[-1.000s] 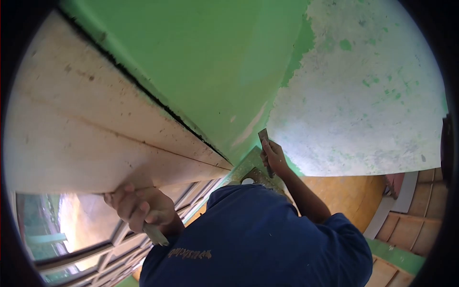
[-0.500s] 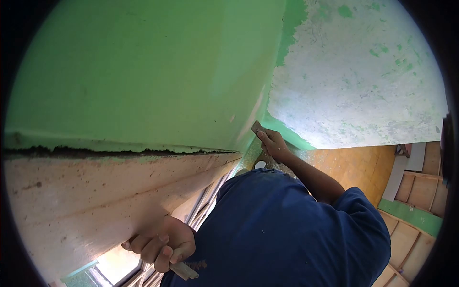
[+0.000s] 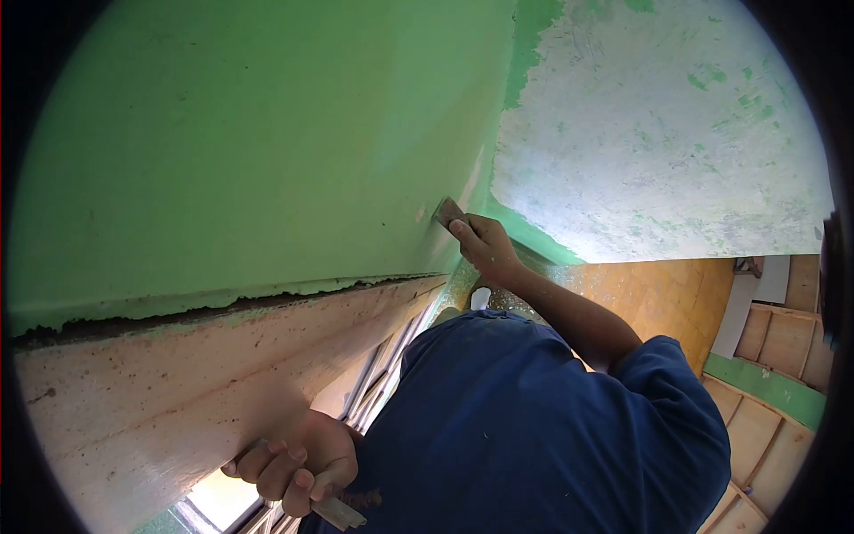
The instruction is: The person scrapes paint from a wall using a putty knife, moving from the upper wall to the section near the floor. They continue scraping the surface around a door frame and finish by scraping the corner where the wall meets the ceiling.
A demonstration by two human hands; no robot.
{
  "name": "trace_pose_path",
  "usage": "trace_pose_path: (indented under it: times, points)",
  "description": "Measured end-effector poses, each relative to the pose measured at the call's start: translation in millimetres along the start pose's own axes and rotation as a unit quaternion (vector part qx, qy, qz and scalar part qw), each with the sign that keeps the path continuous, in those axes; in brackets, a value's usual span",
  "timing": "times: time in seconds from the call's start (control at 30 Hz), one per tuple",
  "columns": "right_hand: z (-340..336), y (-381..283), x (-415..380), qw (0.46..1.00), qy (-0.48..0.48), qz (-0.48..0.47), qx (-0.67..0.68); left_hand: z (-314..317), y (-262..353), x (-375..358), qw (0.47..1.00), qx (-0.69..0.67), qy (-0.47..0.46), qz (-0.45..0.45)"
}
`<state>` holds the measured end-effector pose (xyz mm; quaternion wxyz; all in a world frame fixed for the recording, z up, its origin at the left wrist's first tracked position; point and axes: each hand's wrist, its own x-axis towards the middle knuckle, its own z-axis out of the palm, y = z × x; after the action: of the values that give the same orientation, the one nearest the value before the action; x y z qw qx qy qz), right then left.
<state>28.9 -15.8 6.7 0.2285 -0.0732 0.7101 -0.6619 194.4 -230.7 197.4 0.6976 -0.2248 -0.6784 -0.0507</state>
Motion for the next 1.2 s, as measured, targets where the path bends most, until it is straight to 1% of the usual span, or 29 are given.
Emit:
trace_pose_path:
  times: [0.03, 0.1, 0.2, 0.23, 0.3, 0.33, 0.37, 0.4, 0.53, 0.6, 0.63, 0.7, 0.73, 0.8, 0.83, 0.9, 0.93, 0.97, 1.0, 1.03, 1.1, 1.13, 1.2]
  points:
    - [-4, 5, -3, 1.0, -0.001, 0.0, 0.0, 0, 0, 0, 1.0, 0.006, -0.001, -0.003]
    - [-10, 17, -10, 0.997, 0.024, -0.002, -0.07, 1, 1, 0, 1.0, 0.016, 0.0, -0.008]
    - [-8, 34, -14, 0.994, 0.009, -0.001, -0.105, 1, 3, -1, 0.999, 0.035, 0.001, -0.013]
    - [-4, 18, -9, 0.995, 0.006, -0.003, -0.104, 1, 3, -1, 0.999, 0.042, 0.0, -0.015]
    - [7, -16, 4, 0.998, -0.003, -0.04, -0.053, 2, 4, -1, 0.998, 0.057, -0.004, -0.019]
    - [6, -20, 1, 0.998, -0.005, -0.04, -0.052, 2, 5, -1, 0.998, 0.063, -0.007, -0.022]
    - [4, -23, -1, 0.998, -0.006, -0.019, -0.054, 2, 6, -2, 0.997, 0.069, -0.007, -0.024]
    - [1, -24, -3, 0.998, -0.007, 0.002, -0.057, 2, 6, -2, 0.997, 0.076, -0.008, -0.027]
    - [-10, 2, -16, 0.998, 0.021, -0.014, -0.066, 3, 8, -2, 0.994, 0.097, -0.008, -0.039]
    - [-10, 17, -20, 0.995, 0.013, 0.013, -0.098, 3, 9, -2, 0.993, 0.109, -0.005, -0.044]
    - [-5, 0, -17, 0.995, 0.012, 0.011, -0.099, 3, 9, -2, 0.993, 0.111, -0.003, -0.043]
    - [8, -33, -9, 0.998, -0.002, -0.022, -0.051, 3, 10, -1, 0.993, 0.108, -0.01, -0.05]
    - [7, -34, -9, 0.998, -0.001, -0.022, -0.051, 2, 9, 0, 0.993, 0.107, -0.009, -0.05]
    - [3, -34, -11, 0.999, -0.015, 0.017, -0.026, -1, 6, 4, 0.995, 0.084, -0.041, -0.027]
    - [0, -34, -13, 0.999, -0.016, 0.018, -0.028, 0, 7, 4, 0.995, 0.085, -0.041, -0.03]
    - [-8, -31, -19, 0.997, 0.019, -0.015, -0.068, 0, 8, 4, 0.994, 0.1, -0.034, -0.034]
    - [-10, -22, -23, 0.997, 0.021, -0.016, -0.067, 0, 7, 3, 0.994, 0.097, -0.033, -0.033]
    - [-12, -8, -26, 0.997, 0.015, 0.005, -0.078, 0, 5, 2, 0.996, 0.082, -0.025, -0.026]
    - [-11, -11, -29, 0.996, 0.007, 0.026, -0.09, 0, 4, 2, 0.997, 0.069, -0.018, -0.021]
    - [-8, -15, -24, 0.995, 0.007, 0.025, -0.092, 1, 4, 3, 0.997, 0.07, -0.017, -0.022]
    - [2, -33, -10, 0.995, -0.001, -0.021, -0.093, 2, 5, 6, 0.997, 0.067, -0.03, 0.002]
    - [4, -41, -9, 0.995, -0.001, -0.019, -0.093, 3, 6, 6, 0.997, 0.066, -0.031, 0.001]
    - [5, -52, -7, 0.999, -0.004, -0.015, -0.036, 5, 5, 6, 0.998, 0.063, -0.022, -0.01]
